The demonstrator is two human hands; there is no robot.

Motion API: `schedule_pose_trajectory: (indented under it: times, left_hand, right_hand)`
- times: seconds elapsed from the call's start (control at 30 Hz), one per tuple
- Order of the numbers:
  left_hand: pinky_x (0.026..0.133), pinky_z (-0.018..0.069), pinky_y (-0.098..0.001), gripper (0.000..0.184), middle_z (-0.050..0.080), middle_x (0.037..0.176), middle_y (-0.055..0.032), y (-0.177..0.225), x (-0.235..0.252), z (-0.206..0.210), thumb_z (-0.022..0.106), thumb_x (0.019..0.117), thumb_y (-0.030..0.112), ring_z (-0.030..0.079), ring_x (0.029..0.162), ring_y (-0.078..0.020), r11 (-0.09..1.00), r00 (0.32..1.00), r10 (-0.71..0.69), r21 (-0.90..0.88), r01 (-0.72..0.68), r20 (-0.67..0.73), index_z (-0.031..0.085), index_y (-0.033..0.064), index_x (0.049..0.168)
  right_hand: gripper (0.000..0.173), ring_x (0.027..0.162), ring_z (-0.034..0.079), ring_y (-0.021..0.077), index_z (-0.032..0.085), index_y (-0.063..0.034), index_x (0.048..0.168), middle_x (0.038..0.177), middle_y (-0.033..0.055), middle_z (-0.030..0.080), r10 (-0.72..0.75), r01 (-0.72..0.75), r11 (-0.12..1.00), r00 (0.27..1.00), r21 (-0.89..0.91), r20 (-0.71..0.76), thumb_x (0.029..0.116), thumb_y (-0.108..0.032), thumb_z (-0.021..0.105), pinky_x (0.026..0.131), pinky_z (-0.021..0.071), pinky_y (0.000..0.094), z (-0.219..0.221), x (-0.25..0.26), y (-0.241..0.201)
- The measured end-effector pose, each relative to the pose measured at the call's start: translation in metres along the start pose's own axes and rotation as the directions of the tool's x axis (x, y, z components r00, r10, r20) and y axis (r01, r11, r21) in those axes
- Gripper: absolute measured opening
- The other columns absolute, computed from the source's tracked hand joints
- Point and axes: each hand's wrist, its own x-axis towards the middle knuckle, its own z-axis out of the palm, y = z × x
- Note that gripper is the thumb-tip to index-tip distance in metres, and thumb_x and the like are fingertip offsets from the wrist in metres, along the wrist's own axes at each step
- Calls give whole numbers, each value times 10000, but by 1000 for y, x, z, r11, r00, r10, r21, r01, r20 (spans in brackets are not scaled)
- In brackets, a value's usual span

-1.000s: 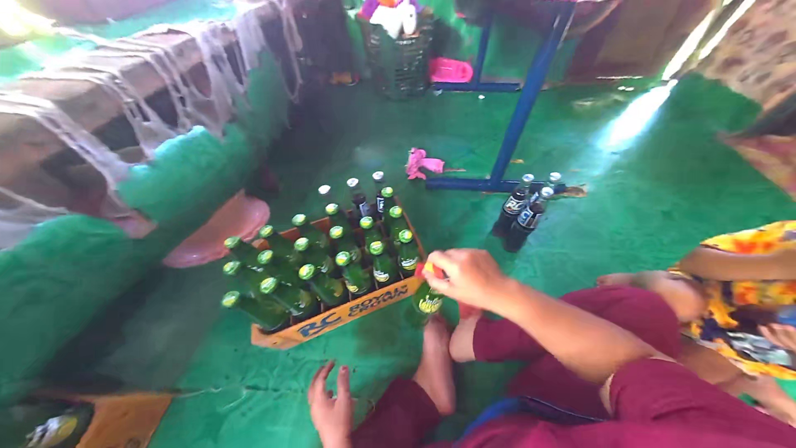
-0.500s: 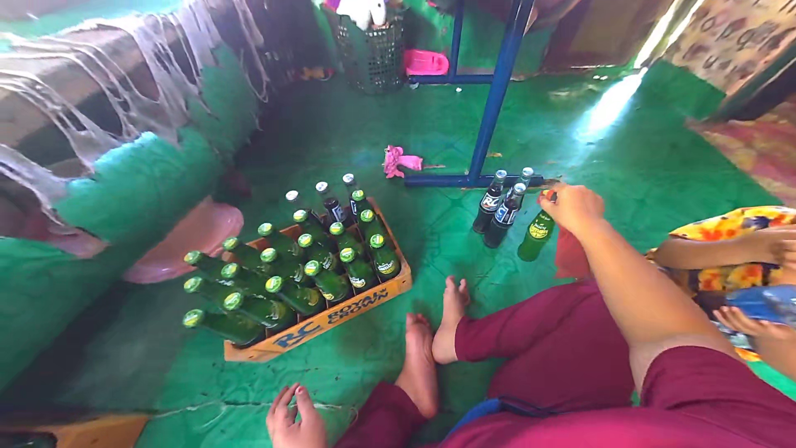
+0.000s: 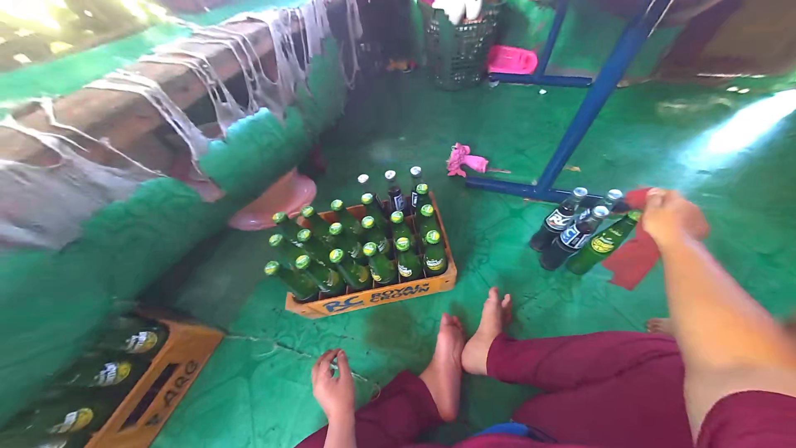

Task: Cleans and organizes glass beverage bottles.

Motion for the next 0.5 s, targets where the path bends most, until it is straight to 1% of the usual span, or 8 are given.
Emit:
schedule_pose_trajectory:
  times: [0.07,0.1,0.2,0.27,0.33,0.37,0.43,0.5]
  left_hand:
    - [910,517,-524,257,653,1171,-347,0,1,1,584,991,79,631,1119,-448,1000,1000,7,-10,-7,1,697,-137,1074]
    - [894,522,-525,257,661,1156,-341,0,1,2,580,989,79,641,1098,-443,1000,1000,17,-17,-17,0,699,-135,1065]
    - [859,527,-523,271,682,1089,-333,2,3,7,567,996,82,669,1011,-424,999,999,27,-37,-26,20,695,-145,1071]
    - [859,547,-505,269,696,1038,-314,3,3,8,575,1000,84,692,950,-388,999,999,16,-46,-14,46,693,-144,1080]
    - [849,557,-483,260,706,1006,-300,3,2,9,581,996,74,704,909,-359,999,998,5,-53,-2,58,690,-147,1082]
    - [836,562,-468,256,710,987,-293,3,1,9,583,993,71,706,885,-344,999,998,-1,-52,3,55,691,-146,1077]
    - [822,565,-439,248,713,964,-280,2,2,8,583,995,67,706,857,-312,999,999,-19,-49,22,48,695,-142,1066]
    - [829,559,-439,242,713,970,-280,3,2,6,580,998,63,704,864,-307,997,997,-53,-53,56,48,696,-140,1062]
  right_hand:
    - [605,1317,515,517,502,56,1419,1394,367,528,-12,75,969,966,235,-259,1129,-399,228,1069,377,674,-12,-19,-14]
    - [567,1338,526,434,482,83,1422,1410,333,534,-31,198,913,905,355,-425,1133,-336,233,1117,384,561,-13,-30,-23]
    - [499,1311,549,235,353,248,1382,1366,327,524,-176,798,443,525,409,-833,1116,-157,231,1123,402,306,11,-47,-60]
    - [504,1211,583,63,351,103,1410,1311,111,562,-291,952,130,305,278,-907,1122,-298,245,1051,486,270,31,-58,-103]
    - [460,1142,597,28,447,-160,1432,1269,-43,605,-357,975,-35,193,220,-914,1117,-449,278,970,520,292,54,-66,-153]
    - [454,1150,597,81,482,-149,1396,1244,3,610,-402,972,-46,195,232,-895,1116,-446,283,974,515,323,69,-72,-178]
    - [497,1236,570,336,525,94,1329,1276,277,586,-592,936,39,305,351,-746,1098,-301,331,1064,462,464,105,-87,-220]
    - [452,1304,523,439,523,119,1367,1347,337,550,-837,840,209,419,501,-353,1059,-201,442,1122,415,527,139,-97,-255]
